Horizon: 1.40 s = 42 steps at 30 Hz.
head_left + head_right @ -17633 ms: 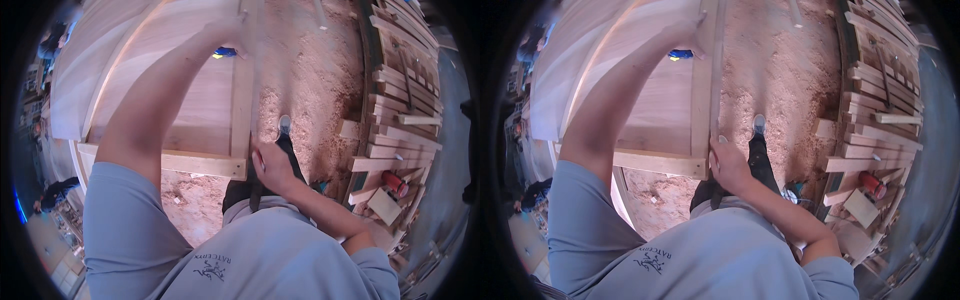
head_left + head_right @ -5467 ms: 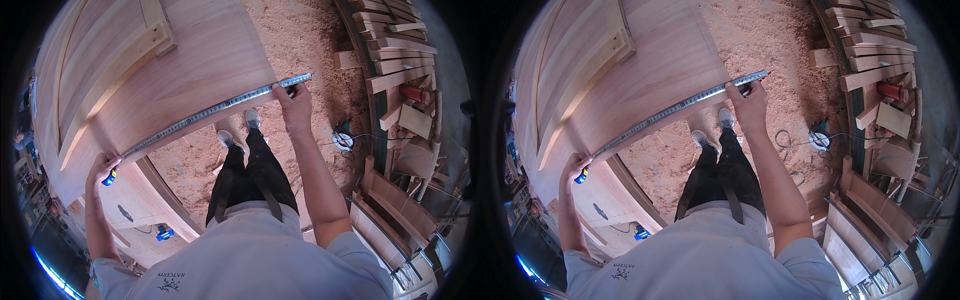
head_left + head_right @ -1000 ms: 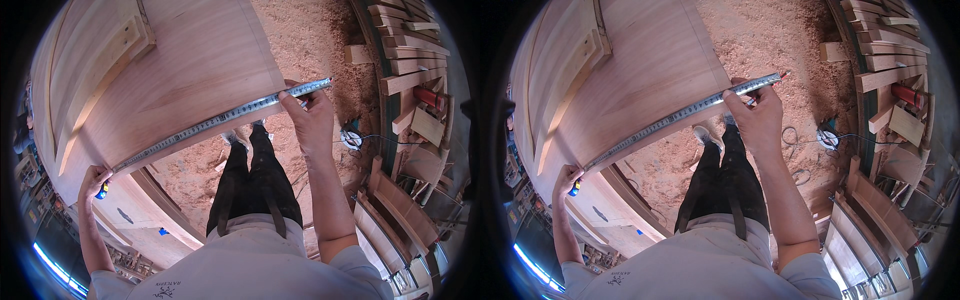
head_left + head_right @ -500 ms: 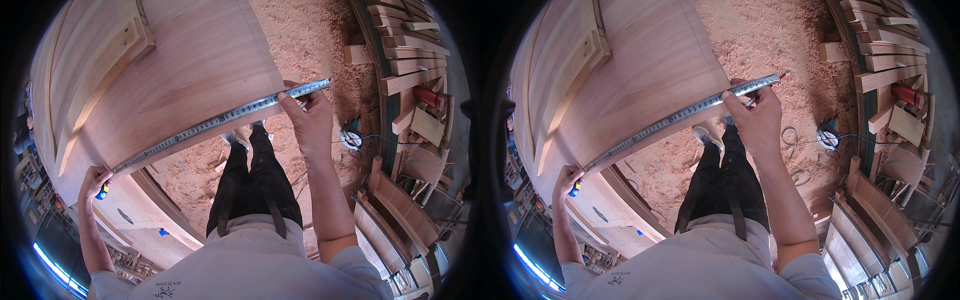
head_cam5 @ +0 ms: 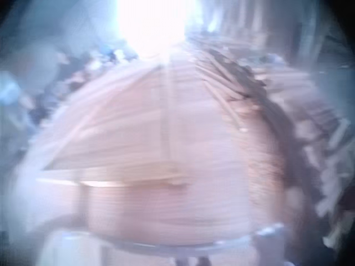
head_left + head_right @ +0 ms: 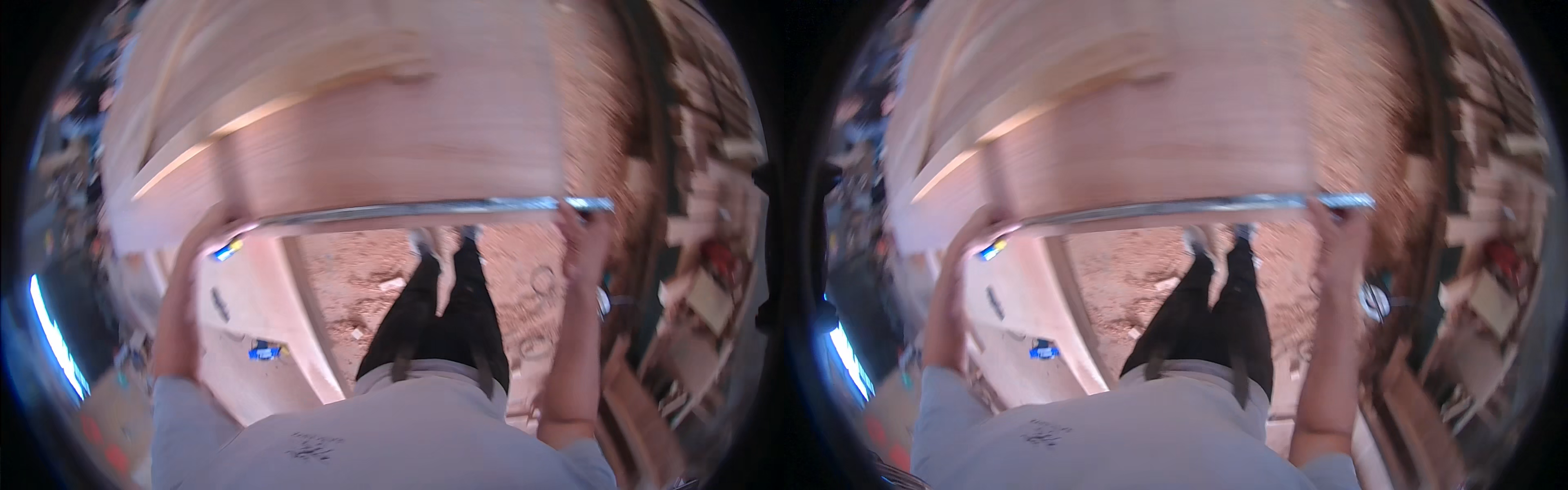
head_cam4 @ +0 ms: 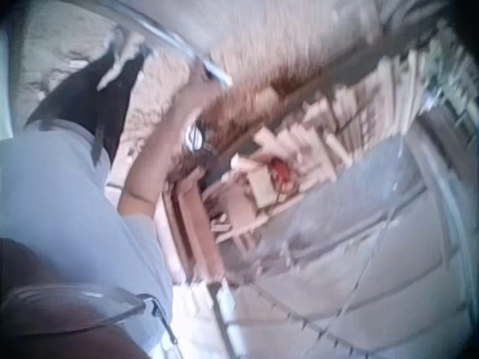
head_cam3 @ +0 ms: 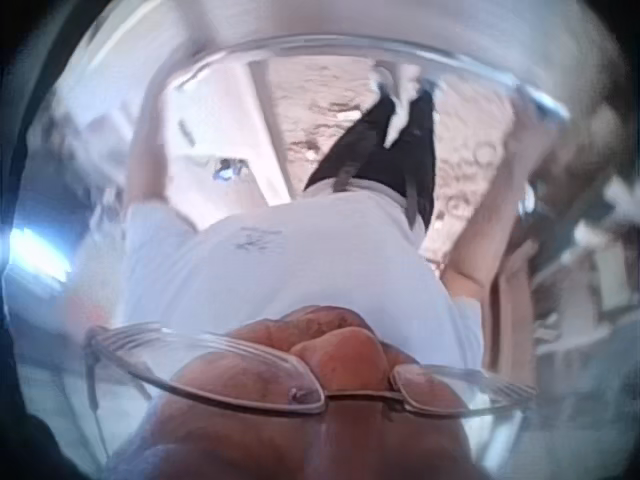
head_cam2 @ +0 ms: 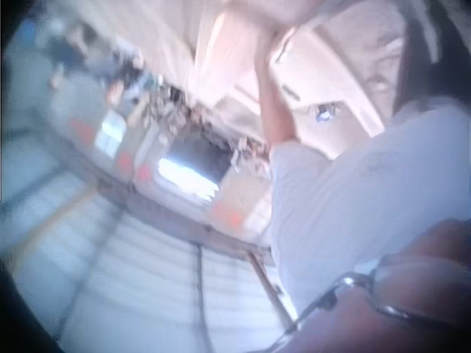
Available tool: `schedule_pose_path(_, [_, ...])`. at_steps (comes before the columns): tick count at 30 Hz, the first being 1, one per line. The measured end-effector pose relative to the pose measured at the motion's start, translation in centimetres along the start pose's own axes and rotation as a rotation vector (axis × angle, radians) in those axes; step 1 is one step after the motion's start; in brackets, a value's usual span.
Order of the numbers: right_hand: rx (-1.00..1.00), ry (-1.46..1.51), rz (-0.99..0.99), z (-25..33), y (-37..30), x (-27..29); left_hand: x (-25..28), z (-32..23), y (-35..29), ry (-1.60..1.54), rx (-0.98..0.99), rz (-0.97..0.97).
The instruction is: The person measures a large wooden panel with a tape measure and marks it with a pencil. They also retrieve a thin wooden strip from a pile, place it on the panel, and continue measuring and marking along the strip.
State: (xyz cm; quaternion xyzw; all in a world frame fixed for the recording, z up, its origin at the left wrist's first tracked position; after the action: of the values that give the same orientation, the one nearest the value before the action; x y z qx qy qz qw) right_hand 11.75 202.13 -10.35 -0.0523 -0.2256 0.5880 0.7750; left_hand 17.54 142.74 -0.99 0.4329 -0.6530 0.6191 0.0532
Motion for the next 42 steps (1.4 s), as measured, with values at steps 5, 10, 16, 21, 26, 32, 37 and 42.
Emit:
schedule_pose_path(5, [-0.147, 0.298, 0.007, -2.9, 1.3, 0.6, 0.6, 2.6, -0.6, 0.076, 0.043, -0.097])
schedule_pose_path(10, [-0.169, 0.318, 0.040, -3.0, 1.8, 0.8, 1.6, 7.0, -3.2, -0.100, 0.088, -0.148])
schedule_pose_path(16, [-0.178, 0.276, 0.030, -2.1, 2.0, 0.4, 4.9, 19.9, -4.7, -0.063, 0.055, -0.463])
schedule_pose_path(21, [-0.172, 0.304, 0.092, -2.7, 2.6, 1.0, 8.5, 25.2, -4.4, -0.018, 0.156, -0.519])
schedule_pose_path(26, [-0.158, 0.288, 0.092, -2.4, 2.2, 0.9, 6.7, 26.1, -2.6, 0.008, 0.168, -0.511])
schedule_pose_path(32, [-0.130, 0.295, 0.090, -2.3, 2.3, 1.0, 6.8, 25.8, -2.4, 0.054, 0.180, -0.537])
schedule_pose_path(37, [-0.151, 0.271, 0.108, -3.1, 3.1, 1.7, 6.4, 25.9, -2.4, 0.035, 0.215, -0.534])
schedule_pose_path(42, [-0.160, 0.270, 0.108, -3.7, 3.6, 1.8, 6.9, 25.8, -2.4, 0.047, 0.204, -0.493])
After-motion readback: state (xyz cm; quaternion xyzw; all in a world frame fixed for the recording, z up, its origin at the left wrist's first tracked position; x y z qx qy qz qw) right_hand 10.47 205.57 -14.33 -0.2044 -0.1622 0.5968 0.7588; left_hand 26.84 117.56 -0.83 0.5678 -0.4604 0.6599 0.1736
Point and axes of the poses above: each hand's wrist, its own y-axis towards the middle knuckle, its own x-axis out of the back of the hand, z = x × y, the point moved 3 cm from there along y, towards the middle knuckle, and after that the axes turned 4 degrees about -z, right-handed, at the moved point
